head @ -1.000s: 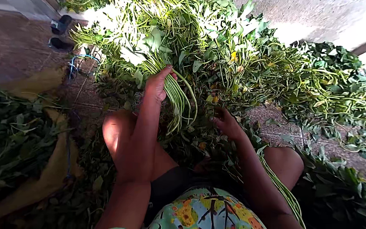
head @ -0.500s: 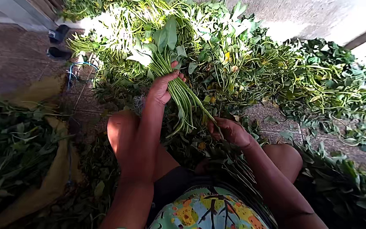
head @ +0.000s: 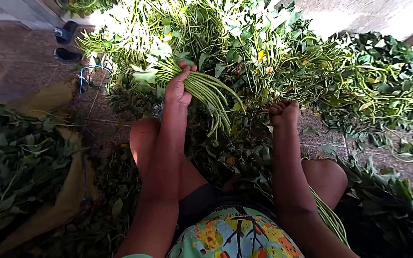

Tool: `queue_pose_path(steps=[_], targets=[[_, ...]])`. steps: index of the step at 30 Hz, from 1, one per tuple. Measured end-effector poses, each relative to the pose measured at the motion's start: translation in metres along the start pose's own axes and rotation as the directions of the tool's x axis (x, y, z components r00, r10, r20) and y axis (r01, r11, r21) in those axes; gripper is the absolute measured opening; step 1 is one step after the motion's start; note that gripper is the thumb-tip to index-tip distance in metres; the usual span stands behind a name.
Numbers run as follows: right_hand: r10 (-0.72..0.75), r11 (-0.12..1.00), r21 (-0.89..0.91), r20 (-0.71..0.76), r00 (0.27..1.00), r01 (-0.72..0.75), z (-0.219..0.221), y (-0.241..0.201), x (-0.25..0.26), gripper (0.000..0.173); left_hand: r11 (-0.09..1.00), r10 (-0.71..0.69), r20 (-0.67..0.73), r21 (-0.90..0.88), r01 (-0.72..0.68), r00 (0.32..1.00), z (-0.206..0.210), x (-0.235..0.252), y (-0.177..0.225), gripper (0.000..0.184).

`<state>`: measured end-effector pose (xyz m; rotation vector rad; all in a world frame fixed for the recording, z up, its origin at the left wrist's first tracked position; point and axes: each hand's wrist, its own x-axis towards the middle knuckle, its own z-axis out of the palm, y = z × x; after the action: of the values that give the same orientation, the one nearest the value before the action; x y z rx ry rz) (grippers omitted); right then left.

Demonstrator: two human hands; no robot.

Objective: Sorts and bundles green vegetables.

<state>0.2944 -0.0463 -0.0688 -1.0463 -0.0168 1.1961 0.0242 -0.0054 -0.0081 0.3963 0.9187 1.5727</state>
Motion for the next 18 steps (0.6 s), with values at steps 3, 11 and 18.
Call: queue_pose_path(steps=[3, 11, 18], targets=[[-0.046, 0.868, -0.418, 0.470, 0.881, 0.268, -0.001, -0.012, -0.030, 0.042, 0.995, 0.084, 0.023, -0.058, -0.083, 0.996, -0.001, 0.009, 0.014, 0.017], [0.556, 0.154, -0.585, 0.717, 0.420, 0.796, 0.004, 0.064, -0.111, 0.029, 0.986, 0.156, 0.039, -0.063, -0.153, 0.987, -0.010, 0.008, 0.008, 0.016], [0.668, -0.102, -0.781, 0.405, 0.625, 0.616, -0.012, 0.022, -0.059, 0.046, 0.843, 0.494, 0.234, 0.105, -0.527, 0.837, -0.019, 0.007, 0.033, 0.041]])
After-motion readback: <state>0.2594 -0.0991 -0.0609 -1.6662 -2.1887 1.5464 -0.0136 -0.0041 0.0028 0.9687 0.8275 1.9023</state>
